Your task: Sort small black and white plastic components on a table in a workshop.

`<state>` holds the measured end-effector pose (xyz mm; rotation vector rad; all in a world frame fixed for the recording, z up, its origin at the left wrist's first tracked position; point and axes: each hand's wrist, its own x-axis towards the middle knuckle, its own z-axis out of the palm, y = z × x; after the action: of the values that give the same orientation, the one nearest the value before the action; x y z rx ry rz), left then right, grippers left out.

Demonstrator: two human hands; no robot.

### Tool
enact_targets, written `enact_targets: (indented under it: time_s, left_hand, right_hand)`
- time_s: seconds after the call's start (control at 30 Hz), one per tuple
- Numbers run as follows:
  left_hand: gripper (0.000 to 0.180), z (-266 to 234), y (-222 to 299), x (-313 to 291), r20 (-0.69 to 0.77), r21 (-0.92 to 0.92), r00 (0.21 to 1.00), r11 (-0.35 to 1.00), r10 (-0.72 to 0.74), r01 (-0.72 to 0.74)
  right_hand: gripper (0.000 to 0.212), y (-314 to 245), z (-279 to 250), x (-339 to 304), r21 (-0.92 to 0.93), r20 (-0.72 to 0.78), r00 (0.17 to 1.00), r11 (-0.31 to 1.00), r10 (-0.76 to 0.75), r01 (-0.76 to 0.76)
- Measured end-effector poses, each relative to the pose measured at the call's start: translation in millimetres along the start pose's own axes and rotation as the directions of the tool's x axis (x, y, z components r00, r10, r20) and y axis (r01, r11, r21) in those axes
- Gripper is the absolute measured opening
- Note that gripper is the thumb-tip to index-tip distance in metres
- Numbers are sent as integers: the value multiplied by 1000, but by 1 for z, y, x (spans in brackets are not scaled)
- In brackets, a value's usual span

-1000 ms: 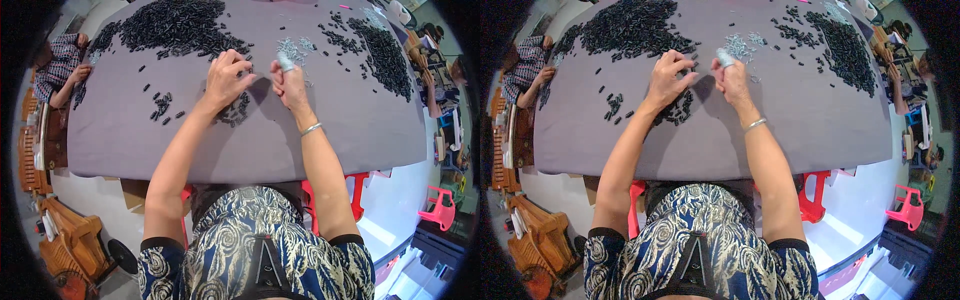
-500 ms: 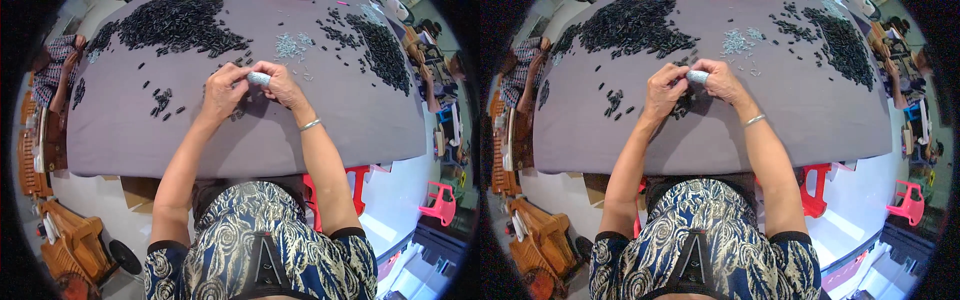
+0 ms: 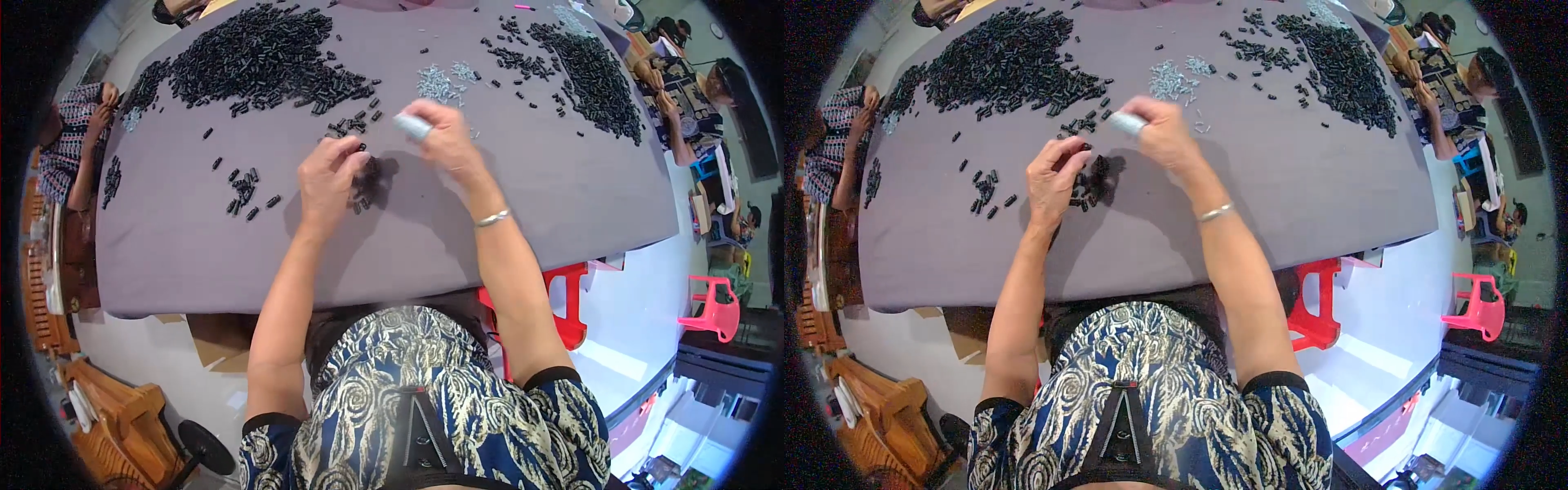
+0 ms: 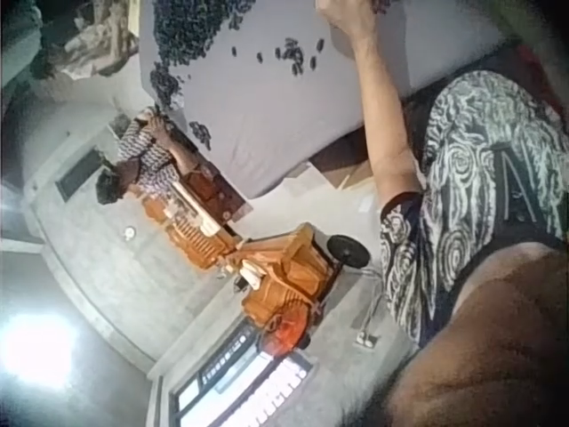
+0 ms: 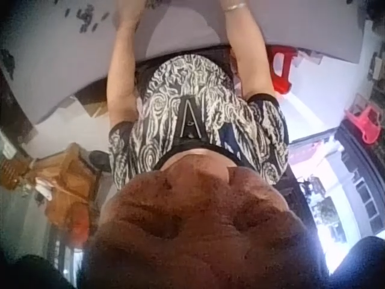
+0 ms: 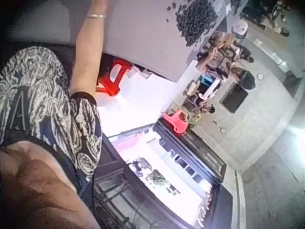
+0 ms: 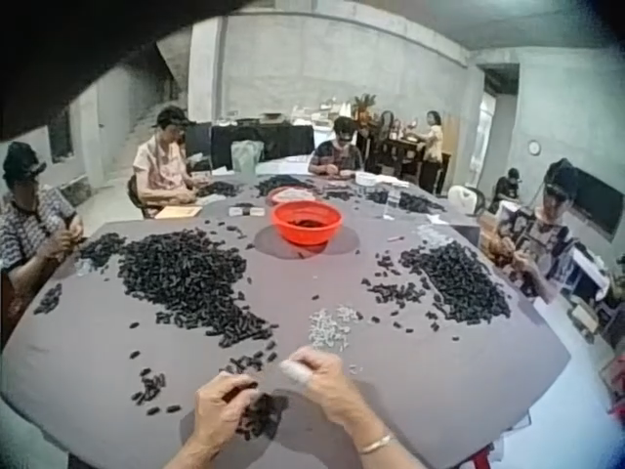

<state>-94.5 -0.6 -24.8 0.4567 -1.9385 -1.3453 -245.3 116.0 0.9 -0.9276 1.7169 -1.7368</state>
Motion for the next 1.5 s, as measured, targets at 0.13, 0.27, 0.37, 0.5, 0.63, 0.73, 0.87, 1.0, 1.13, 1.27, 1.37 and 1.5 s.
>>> enact_targets:
  time_s: [0.13, 0.27, 0.37, 0.5, 0.63, 0.73, 0.87, 1.0, 1.13, 1.27, 1.37, 1.5]
  left_hand:
    - [20, -4, -5, 0, 16, -105, 995, 990, -94, 96]
    - [18, 3, -3, 5, 77, -190, 992, 975, -102, 115]
    - [14, 4, -4, 5, 82, -134, 995, 989, -55, 66]
    - [14, -1, -4, 1, 91, -159, 991, 981, -99, 112]
    - [14, -1, -8, 0, 97, -128, 993, 988, -72, 84]
    - [13, 1, -3, 0, 100, -148, 995, 988, -25, 40]
    - [13, 1, 1, -1, 92, -105, 995, 994, -30, 39]
    - [13, 2, 3, 0, 81, -130, 996, 991, -23, 33]
    - [11, 3, -2, 4, 87, -110, 996, 993, -35, 44]
    - [13, 1, -7, 5, 37, -167, 997, 983, -65, 70]
    - [16, -1, -10, 8, 5, -134, 998, 989, -61, 61]
    - [16, -2, -9, 8, 20, -142, 998, 988, -57, 59]
  right_hand:
    - [7, -14, -80, -8, -258, -247, 969, 965, -29, -37]
    - [10, 9, -123, -16, -497, -316, 939, 820, 133, -283]
    - [12, 12, -112, -11, -540, -310, 929, 767, 201, -346]
    - [13, 16, -100, 0, -680, -360, 914, 617, 188, -395]
    - [15, 9, -97, 5, -730, -332, 925, 571, 185, -376]
    - [16, 8, -102, 7, -745, -314, 920, 541, 233, -391]
    - [15, 8, -101, 2, -846, -161, 981, 498, 106, -193]
    - [7, 4, -81, 1, -638, -100, 995, 769, -20, -48]
    - [4, -7, -24, 4, -159, 71, 983, 975, 170, -157]
    - [6, -1, -1, 11, 140, 151, 973, 971, 173, -195]
    - [6, 3, 7, 15, 262, 230, 965, 947, 125, -185]
    - [7, 13, 11, 11, 387, 277, 948, 885, 157, -260]
